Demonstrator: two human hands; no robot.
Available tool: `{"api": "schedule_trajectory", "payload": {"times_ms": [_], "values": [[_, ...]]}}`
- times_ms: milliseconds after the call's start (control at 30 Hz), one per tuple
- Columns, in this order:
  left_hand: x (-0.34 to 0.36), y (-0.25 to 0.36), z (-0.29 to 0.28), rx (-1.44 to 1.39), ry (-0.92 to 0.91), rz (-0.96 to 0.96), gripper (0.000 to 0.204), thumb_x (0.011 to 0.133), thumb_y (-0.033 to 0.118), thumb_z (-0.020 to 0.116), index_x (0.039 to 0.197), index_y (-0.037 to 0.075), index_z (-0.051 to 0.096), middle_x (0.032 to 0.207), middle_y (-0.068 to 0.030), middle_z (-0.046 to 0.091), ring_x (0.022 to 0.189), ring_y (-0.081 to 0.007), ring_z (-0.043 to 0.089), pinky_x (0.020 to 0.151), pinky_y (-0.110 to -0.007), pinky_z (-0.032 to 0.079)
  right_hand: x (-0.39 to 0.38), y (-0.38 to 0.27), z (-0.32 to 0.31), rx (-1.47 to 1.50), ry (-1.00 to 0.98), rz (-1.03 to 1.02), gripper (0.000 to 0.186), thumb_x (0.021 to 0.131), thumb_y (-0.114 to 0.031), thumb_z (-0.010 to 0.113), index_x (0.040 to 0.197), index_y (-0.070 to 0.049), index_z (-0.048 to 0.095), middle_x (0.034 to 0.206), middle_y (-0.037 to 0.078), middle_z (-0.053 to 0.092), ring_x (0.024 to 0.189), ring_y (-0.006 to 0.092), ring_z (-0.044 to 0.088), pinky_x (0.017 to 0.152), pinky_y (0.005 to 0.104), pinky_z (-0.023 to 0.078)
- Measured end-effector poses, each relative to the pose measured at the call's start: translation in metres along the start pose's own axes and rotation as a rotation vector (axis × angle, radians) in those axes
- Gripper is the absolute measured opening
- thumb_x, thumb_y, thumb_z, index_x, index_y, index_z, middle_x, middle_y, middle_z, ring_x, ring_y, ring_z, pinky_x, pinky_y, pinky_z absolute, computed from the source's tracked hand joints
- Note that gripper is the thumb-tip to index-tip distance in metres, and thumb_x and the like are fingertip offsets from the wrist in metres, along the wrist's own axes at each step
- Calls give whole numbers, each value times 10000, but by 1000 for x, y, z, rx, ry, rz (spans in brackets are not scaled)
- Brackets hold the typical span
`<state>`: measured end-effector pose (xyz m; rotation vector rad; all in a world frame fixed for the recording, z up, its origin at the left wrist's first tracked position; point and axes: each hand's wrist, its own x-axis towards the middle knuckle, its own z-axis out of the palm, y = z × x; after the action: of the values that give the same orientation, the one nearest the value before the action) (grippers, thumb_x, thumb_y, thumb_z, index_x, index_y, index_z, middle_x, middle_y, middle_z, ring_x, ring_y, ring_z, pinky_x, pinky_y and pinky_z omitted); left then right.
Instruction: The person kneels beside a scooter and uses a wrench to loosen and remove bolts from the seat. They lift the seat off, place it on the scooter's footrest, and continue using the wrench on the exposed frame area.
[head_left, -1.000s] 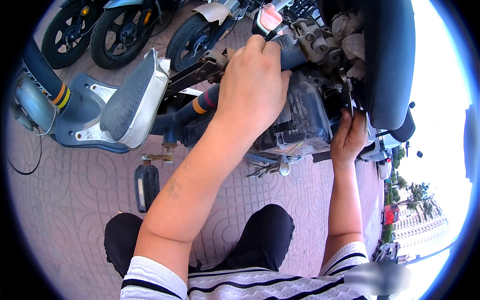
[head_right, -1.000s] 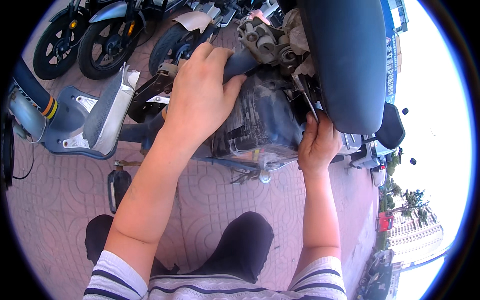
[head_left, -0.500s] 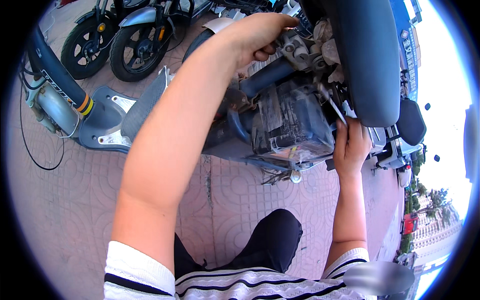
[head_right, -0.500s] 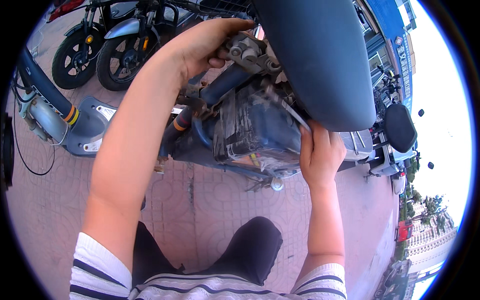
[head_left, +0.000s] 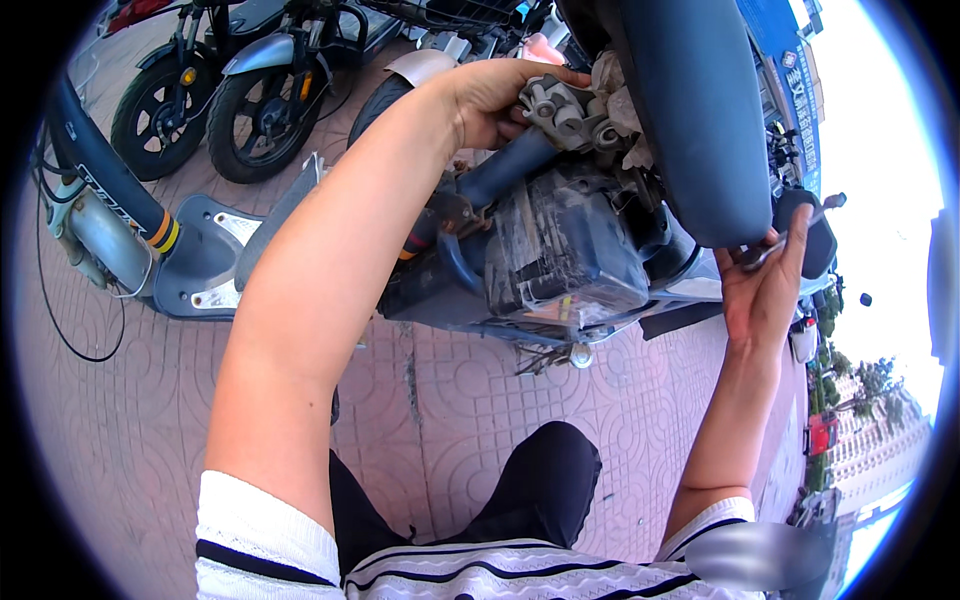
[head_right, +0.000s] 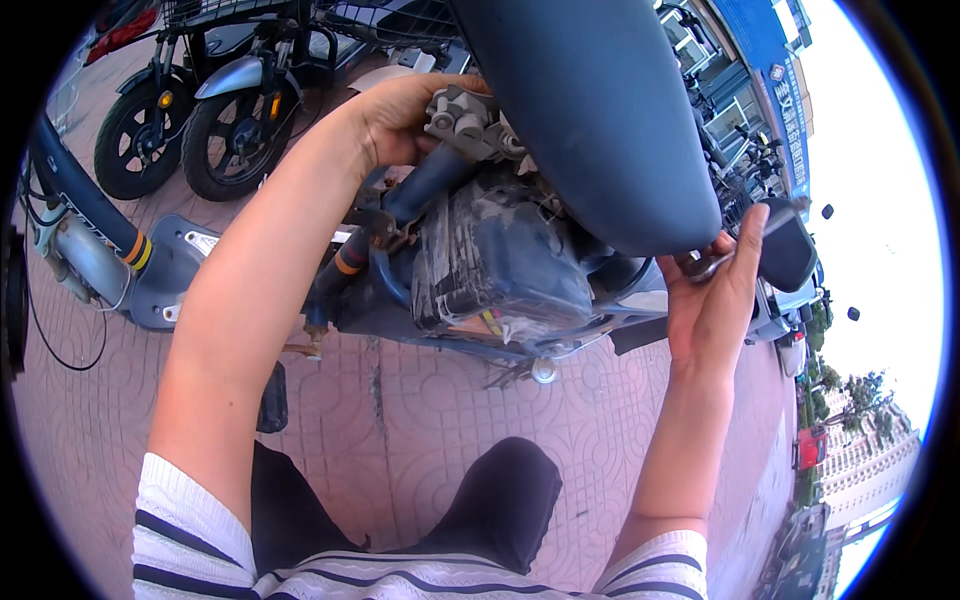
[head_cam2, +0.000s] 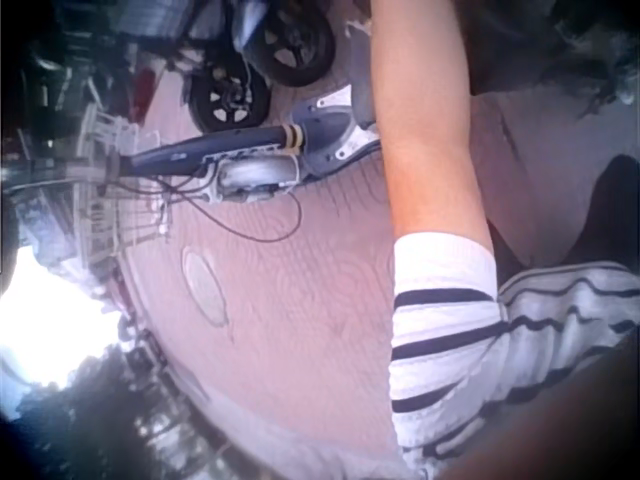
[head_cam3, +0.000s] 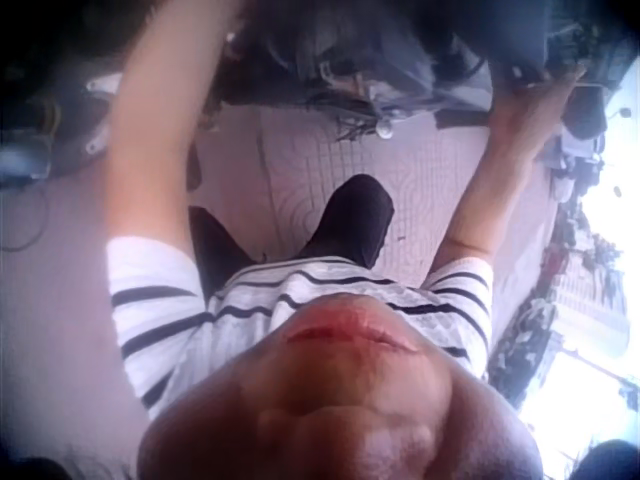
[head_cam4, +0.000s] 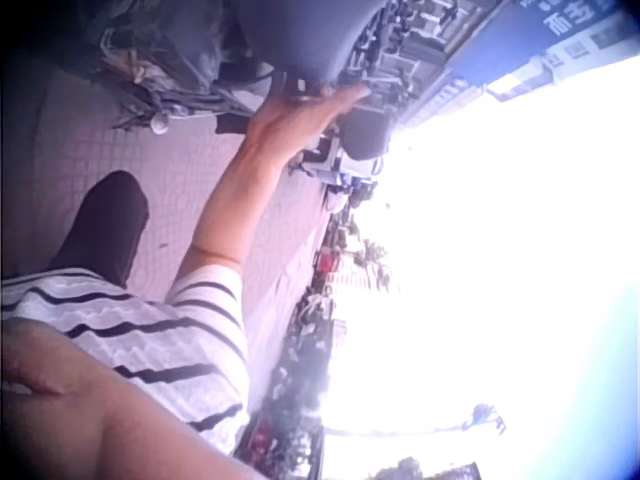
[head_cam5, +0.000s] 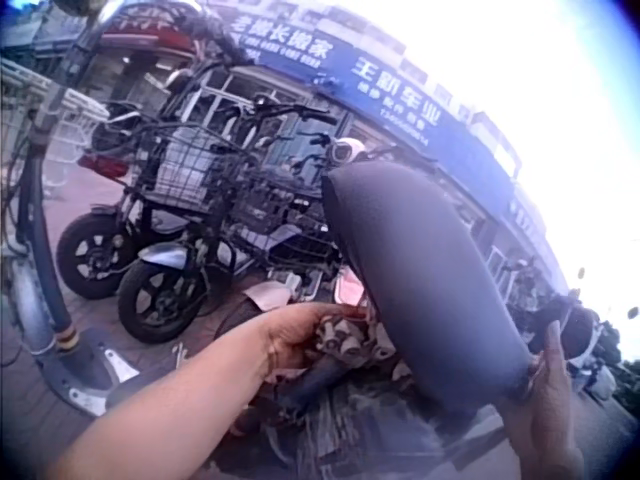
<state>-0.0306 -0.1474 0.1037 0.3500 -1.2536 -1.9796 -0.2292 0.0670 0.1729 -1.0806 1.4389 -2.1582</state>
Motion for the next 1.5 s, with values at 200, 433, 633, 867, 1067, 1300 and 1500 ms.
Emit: {"api": "schedule_trajectory", "payload": {"times_ms": [200, 433, 633, 867, 1067, 1300, 1500], "values": [[6, -3, -1, -119, -3, -31, 204, 783, 255, 756, 918, 107, 717, 893, -43, 695, 710, -115, 664, 688, -234, 569, 11, -17, 15, 211, -219, 437, 580, 898, -434, 623, 1205, 44, 506, 1094, 159, 613, 1038, 294, 615, 955, 496, 472], [2, -4, 4, -129, -6, -17, 246, 766, 248, 770, 932, 80, 700, 911, -68, 693, 771, -153, 668, 742, -295, 568, 16, -27, 24, -1, 6, 204, 484, 909, -284, 627, 1244, 30, 473, 1117, 159, 620, 956, 284, 664, 868, 485, 539], [-8, -6, 5, -59, 9, 68, 245, 783, 254, 737, 945, 76, 694, 874, -76, 686, 739, -163, 650, 725, -308, 536, 26, -64, 43, -114, -215, 37, 789, 830, -182, 708, 1306, 176, 190, 1088, 293, 510, 850, 304, 680, 771, 449, 596], [12, -8, -7, -91, -93, -23, 230, 824, 267, 703, 984, 102, 689, 840, -15, 663, 628, -84, 580, 542, -205, 413, 12, -17, 17, 136, -111, 228, 338, 927, -218, 560, 1149, 34, 525, 1020, 133, 637, 869, 243, 681, 757, 412, 589], [3, -2, 2, 70, -58, -17, 380, 834, 339, 687, 1102, 74, 646, 1042, -82, 683, 884, -161, 677, 789, -296, 552, 27, -14, 15, 208, -61, 245, 287, 957, -233, 483, 1092, -1, 587, 1020, 92, 664, 935, 235, 668, 842, 409, 557], [-6, -9, -2, -4, -122, 175, 413, 721, 342, 771, 1030, 90, 666, 1018, -79, 683, 927, -167, 665, 859, -285, 513, 25, -56, 46, -114, -113, 25, 411, 919, -232, 593, 1204, 55, 520, 1097, 157, 613, 1017, 242, 629, 893, 430, 518], [-11, -7, 2, 92, 18, 182, 381, 791, 375, 702, 1028, 82, 647, 1065, -99, 675, 959, -179, 660, 908, -326, 508, 2, -49, 45, -58, -154, -63, 437, 911, -222, 615, 1184, 99, 498, 1057, 171, 601, 986, 239, 638, 857, 388, 537]]}}
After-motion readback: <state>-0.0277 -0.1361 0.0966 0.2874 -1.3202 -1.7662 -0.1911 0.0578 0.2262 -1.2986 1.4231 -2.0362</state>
